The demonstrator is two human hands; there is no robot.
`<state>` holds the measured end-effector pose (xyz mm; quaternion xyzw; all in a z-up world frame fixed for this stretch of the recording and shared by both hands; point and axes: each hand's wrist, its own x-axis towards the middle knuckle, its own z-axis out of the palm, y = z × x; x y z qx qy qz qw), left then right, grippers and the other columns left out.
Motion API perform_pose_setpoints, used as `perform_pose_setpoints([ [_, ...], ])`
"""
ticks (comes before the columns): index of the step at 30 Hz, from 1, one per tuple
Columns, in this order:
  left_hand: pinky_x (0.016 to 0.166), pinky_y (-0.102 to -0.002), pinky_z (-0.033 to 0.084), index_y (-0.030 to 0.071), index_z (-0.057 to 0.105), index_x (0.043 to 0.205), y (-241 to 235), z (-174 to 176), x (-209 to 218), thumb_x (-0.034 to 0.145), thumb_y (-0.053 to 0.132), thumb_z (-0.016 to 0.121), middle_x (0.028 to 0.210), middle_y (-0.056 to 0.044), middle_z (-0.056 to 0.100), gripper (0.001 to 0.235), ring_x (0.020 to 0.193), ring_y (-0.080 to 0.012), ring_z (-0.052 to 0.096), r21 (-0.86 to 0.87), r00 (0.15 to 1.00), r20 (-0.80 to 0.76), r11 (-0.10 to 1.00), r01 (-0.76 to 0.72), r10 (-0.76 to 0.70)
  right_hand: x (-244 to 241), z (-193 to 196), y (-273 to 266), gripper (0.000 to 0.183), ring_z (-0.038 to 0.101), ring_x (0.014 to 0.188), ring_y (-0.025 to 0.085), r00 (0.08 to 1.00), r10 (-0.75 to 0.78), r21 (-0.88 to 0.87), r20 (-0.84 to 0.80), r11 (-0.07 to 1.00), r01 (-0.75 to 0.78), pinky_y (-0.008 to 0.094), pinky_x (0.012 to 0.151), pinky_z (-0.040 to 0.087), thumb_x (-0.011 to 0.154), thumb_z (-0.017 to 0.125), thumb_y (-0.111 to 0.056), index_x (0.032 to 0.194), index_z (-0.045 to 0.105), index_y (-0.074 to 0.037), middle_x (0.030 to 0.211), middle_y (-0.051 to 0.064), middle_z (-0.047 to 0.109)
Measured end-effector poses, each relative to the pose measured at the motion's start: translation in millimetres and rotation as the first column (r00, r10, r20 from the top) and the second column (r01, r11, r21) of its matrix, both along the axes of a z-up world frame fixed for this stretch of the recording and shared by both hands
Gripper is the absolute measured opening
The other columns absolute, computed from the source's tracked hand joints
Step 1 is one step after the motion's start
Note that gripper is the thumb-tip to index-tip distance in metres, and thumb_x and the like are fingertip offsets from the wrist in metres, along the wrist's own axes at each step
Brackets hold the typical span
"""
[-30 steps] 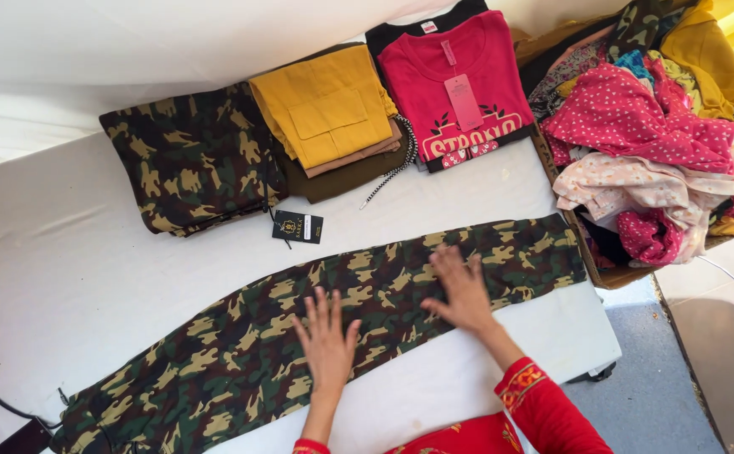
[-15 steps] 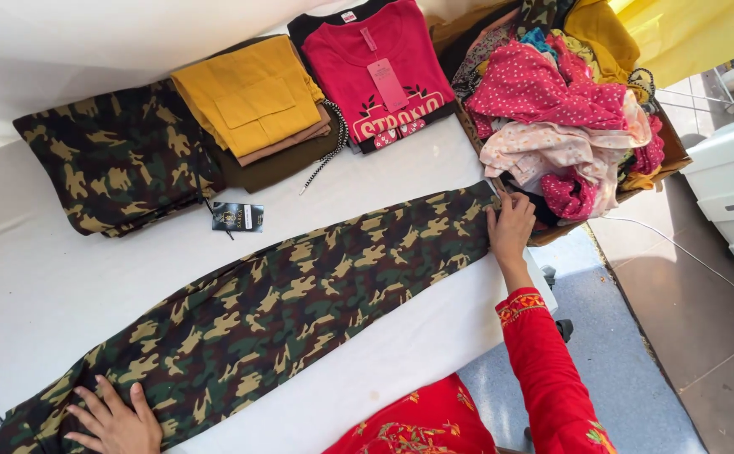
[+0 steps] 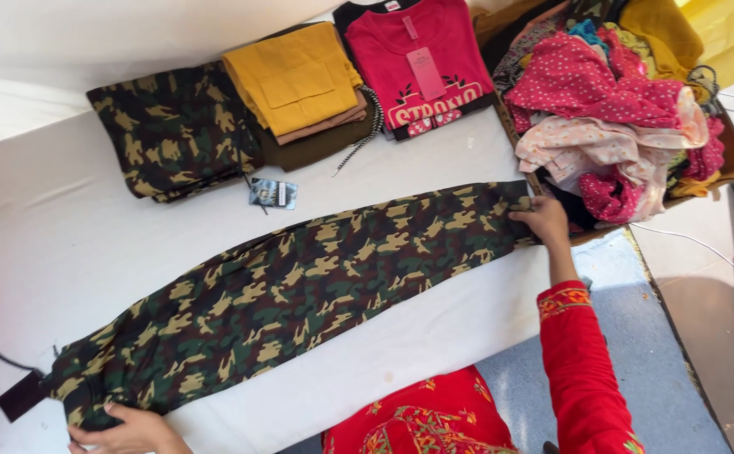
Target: The person folds several pairs of pants on a white table. They smooth and fold camouflage-patterned pants and a pair of pink polka-dotted pants, placing each folded item into a neat stack.
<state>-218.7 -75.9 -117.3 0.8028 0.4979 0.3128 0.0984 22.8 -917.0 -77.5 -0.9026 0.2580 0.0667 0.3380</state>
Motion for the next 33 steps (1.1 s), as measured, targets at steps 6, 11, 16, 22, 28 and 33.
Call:
perform_pose_setpoints([
  [6, 0.084, -0.033, 0.057, 0.005, 0.029, 0.142, 92, -57, -45, 0.101, 0.031, 0.078, 0.144, -0.02, 0.043, 0.07, 0.115, -0.0233, 0.063, -0.692, 0.779, 0.293, 0.685, -0.228, 0.555, 10, -27, -40, 0.045, 0.069, 0.085, 0.022, 0.989, -0.081, 0.221, -0.128, 0.969, 0.108, 0.036, 0.075, 0.055, 0.08, 0.089, -0.014, 0.116, 0.07, 0.005, 0.1, 0.013, 0.074],
  [11, 0.084, -0.032, 0.057, 0.007, 0.027, 0.14, 86, -19, -39, 0.096, 0.02, 0.079, 0.133, -0.02, 0.042, 0.07, 0.116, -0.0268, 0.052, -0.673, 0.821, 0.322, 0.724, -0.152, 0.472, 2, -11, -32, 0.078, 0.071, 0.097, 0.025, 0.996, -0.036, 0.227, 0.085, 0.974, 0.016, 0.038, 0.084, 0.057, 0.071, 0.093, -0.019, 0.136, 0.055, 0.0, 0.113, 0.017, 0.072],
  [16, 0.114, -0.048, 0.043, -0.001, 0.042, 0.143, -26, 23, 39, 0.109, 0.007, 0.069, 0.14, -0.019, 0.044, 0.044, 0.13, -0.0317, 0.047, -0.112, 0.955, 0.282, 0.986, 0.126, -0.09, 4, 27, 4, 0.089, 0.072, 0.104, 0.036, 0.954, 0.156, -0.167, 0.258, 0.979, -0.115, 0.045, 0.089, 0.056, 0.073, 0.09, -0.019, 0.147, 0.044, -0.001, 0.12, 0.026, 0.072],
  [22, 0.113, -0.044, 0.043, 0.01, 0.062, 0.133, -288, 77, 112, 0.101, 0.03, 0.062, 0.139, -0.007, 0.059, 0.038, 0.132, -0.0244, 0.054, -0.421, 0.544, 0.344, 0.392, 0.818, -0.766, -3, 78, 132, 0.087, 0.07, 0.074, 0.043, 0.907, 0.382, -0.395, 0.177, 0.872, -0.29, 0.052, 0.067, 0.055, 0.087, 0.075, -0.015, 0.16, 0.029, -0.017, 0.089, 0.021, 0.074],
  [28, 0.098, -0.037, 0.054, 0.01, 0.064, 0.131, -378, 93, 114, 0.1, 0.027, 0.062, 0.136, -0.006, 0.06, 0.035, 0.122, -0.0219, 0.062, -0.635, 0.42, 0.461, 0.04, 0.772, -0.782, -33, 73, 205, 0.098, 0.07, 0.083, 0.036, 0.866, 0.497, -0.363, -0.055, 0.798, -0.481, 0.047, 0.071, 0.056, 0.088, 0.07, -0.031, 0.165, 0.013, -0.015, 0.107, 0.016, 0.071],
  [33, 0.114, -0.045, 0.039, 0.013, 0.061, 0.136, -354, 58, 93, 0.102, 0.032, 0.06, 0.144, -0.006, 0.057, 0.04, 0.137, -0.026, 0.051, -0.461, 0.401, 0.219, 0.268, 0.846, -0.889, -52, 27, 207, 0.064, 0.036, 0.149, 0.028, 0.79, 0.564, -0.527, 0.241, 0.759, -0.382, 0.054, 0.121, 0.021, 0.105, 0.05, -0.047, 0.161, 0.033, -0.021, 0.168, 0.008, 0.035],
])
